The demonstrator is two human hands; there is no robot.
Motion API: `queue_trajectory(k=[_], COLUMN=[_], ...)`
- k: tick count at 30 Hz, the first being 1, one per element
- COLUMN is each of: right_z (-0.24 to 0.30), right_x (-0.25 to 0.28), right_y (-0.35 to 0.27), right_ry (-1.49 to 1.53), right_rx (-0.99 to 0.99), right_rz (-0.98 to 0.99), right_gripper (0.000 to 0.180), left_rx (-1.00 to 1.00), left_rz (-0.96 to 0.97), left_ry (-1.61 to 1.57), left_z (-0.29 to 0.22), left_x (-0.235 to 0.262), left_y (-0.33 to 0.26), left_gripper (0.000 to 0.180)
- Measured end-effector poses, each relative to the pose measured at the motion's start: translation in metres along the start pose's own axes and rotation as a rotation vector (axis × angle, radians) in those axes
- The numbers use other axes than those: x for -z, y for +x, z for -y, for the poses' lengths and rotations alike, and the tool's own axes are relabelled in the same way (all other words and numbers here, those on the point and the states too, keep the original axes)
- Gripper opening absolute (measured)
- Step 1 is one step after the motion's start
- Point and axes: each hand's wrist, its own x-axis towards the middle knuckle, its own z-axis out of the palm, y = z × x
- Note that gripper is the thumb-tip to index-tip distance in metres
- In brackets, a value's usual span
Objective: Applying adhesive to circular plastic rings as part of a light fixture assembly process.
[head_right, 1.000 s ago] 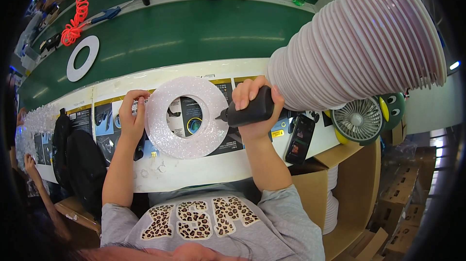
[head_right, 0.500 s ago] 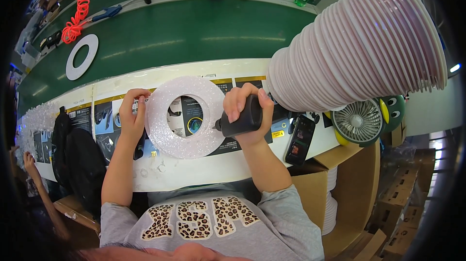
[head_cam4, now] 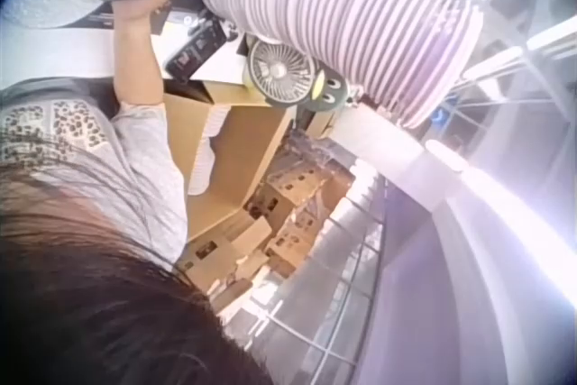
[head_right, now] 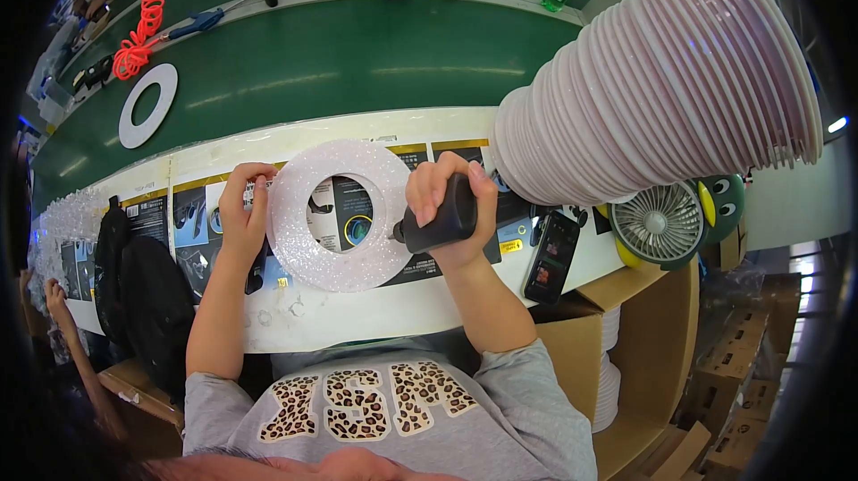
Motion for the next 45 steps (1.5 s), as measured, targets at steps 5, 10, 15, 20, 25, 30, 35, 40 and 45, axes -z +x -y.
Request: queue_trajectory(k=[5, 10, 15, 20, 25, 30, 35, 40, 45], right_z=[0.000, -0.001, -0.001, -0.002, 0.003, 0.005, 0.013, 0.018, 0.019], right_x=[0.000, 0.003, 0.002, 0.002, 0.002, 0.004, 0.009, 0.012, 0.010], right_y=[0.000, 0.000, 0.001, 0.002, 0.003, 0.003, 0.006, 0.007, 0.008], right_ry=[-0.020, 0.007, -0.019, -0.047, 0.017, 0.045, 0.010, -0.013, -0.054], right_rx=[-0.014, 0.019, 0.015, 0.014, 0.021, 0.032, 0.086, 0.126, 0.096], right_rz=[-0.019, 0.026, 0.007, 0.001, -0.007, -0.054, -0.050, -0.078, -0.094], right_gripper=[0.042, 0.042, 0.042, 0.041, 0.043, 0.042, 0.042, 0.042, 0.040], left_rx=[0.002, -0.013, -0.003, -0.007, -0.005, -0.227, -0.286, -0.234, -0.208], left_rz=[-0.002, -0.044, -0.043, -0.048, 0.015, 0.144, 0.377, 0.411, 0.400], left_ry=[-0.004, -0.025, -0.026, -0.029, -0.008, 0.049, 0.134, 0.156, 0.164], left_z=[-0.001, 0.000, -0.001, -0.001, -0.009, -0.020, -0.031, -0.022, -0.019], left_x=[0.000, -0.002, -0.002, -0.001, 0.003, 0.006, 0.006, 0.005, 0.006], left_y=[0.000, 0.000, 0.000, 0.001, 0.000, 0.005, 0.006, 0.004, 0.004], left_gripper=[0.012, 0.010, 0.011, 0.010, 0.013, 0.023, 0.016, 0.012, 0.010])
